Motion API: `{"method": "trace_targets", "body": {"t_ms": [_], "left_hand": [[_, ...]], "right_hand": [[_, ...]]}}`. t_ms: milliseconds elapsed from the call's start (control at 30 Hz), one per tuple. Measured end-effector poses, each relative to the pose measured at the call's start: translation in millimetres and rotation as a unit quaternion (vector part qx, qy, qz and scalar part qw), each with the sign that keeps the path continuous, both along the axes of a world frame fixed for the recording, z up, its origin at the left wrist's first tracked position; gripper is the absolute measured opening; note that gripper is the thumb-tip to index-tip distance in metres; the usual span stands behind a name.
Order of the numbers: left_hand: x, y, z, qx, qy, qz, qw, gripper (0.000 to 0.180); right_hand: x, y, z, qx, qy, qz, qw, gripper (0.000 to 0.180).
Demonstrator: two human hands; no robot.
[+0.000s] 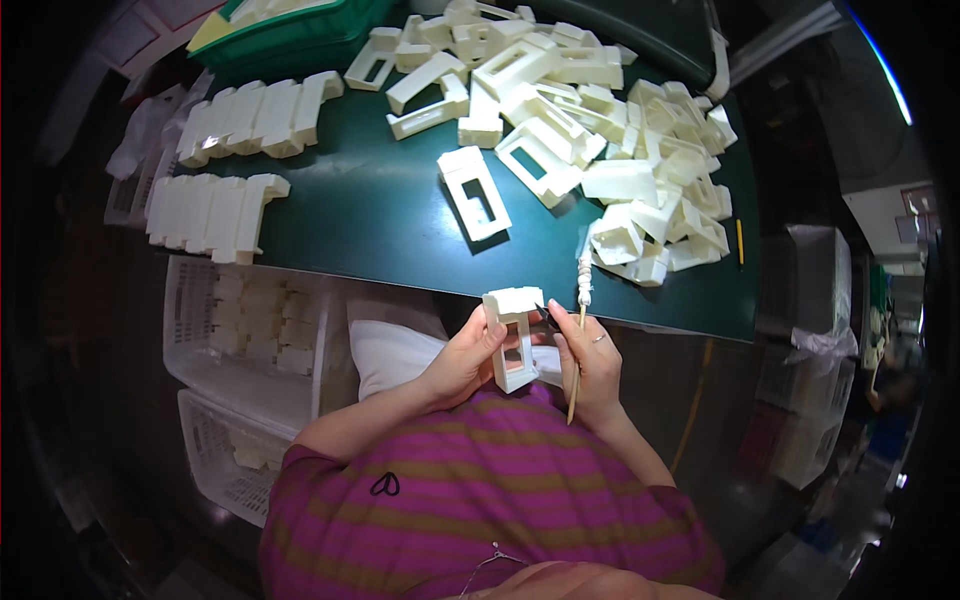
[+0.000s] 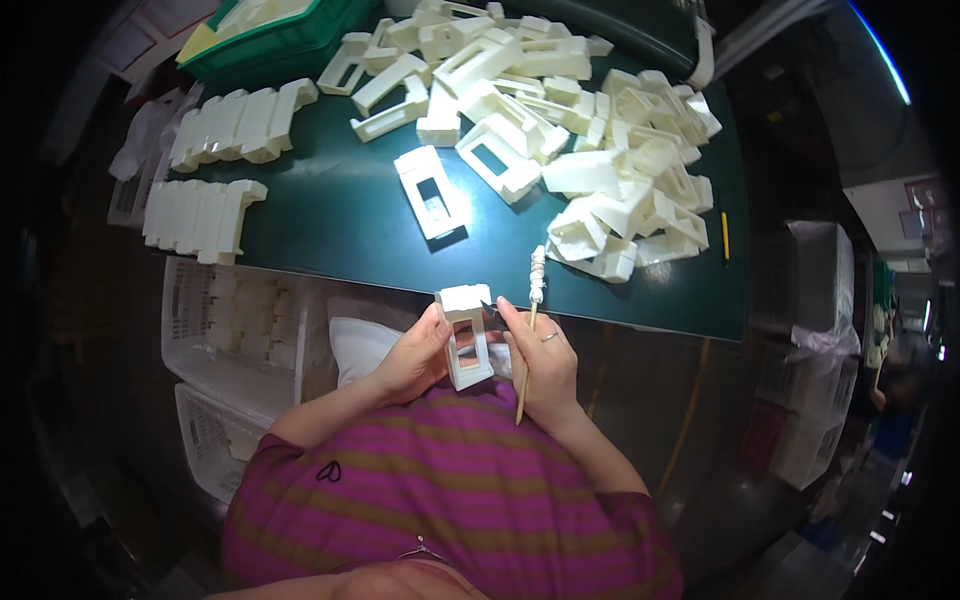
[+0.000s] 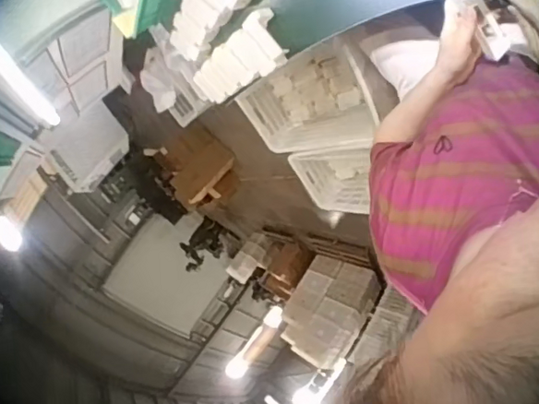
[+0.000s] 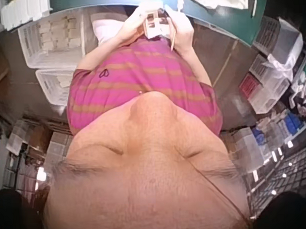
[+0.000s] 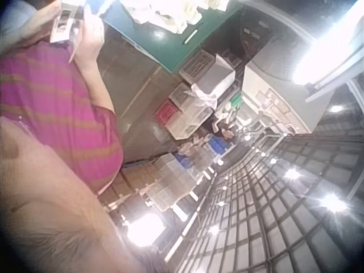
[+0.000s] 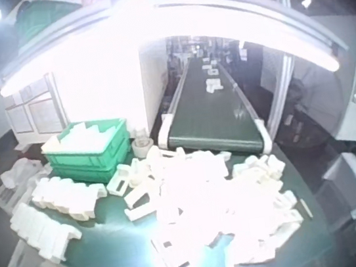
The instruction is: Cleaning and deburring plastic light fixture housings using a brush and sorting them into bins.
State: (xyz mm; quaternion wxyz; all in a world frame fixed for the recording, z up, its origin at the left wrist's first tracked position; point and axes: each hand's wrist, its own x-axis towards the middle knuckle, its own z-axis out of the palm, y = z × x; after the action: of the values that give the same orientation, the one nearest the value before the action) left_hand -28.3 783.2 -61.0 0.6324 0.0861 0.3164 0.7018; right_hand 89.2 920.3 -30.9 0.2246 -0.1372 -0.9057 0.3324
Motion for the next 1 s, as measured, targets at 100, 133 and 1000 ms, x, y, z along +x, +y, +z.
{"method": "trace_targets", "body": {"t_ms": [100, 133, 1000], "left_hand": [[12, 8, -6, -0.001, -0.025, -0.008, 1.0, 0.052], [15, 9, -10, -0.001, -0.036, -0.001, 0.999, 0.05], [20, -4, -14, 0.097, 0.092, -0.003, 0.991, 0.054]], "right_hand": [[11, -1, -4, -0.003, 0.022, -0.044, 0.999, 0.041], [14, -1, -4, -0.002, 0.021, -0.051, 0.999, 0.041], [23, 11, -12, 0.009, -0.012, -0.084, 0.996, 0.033]]}}
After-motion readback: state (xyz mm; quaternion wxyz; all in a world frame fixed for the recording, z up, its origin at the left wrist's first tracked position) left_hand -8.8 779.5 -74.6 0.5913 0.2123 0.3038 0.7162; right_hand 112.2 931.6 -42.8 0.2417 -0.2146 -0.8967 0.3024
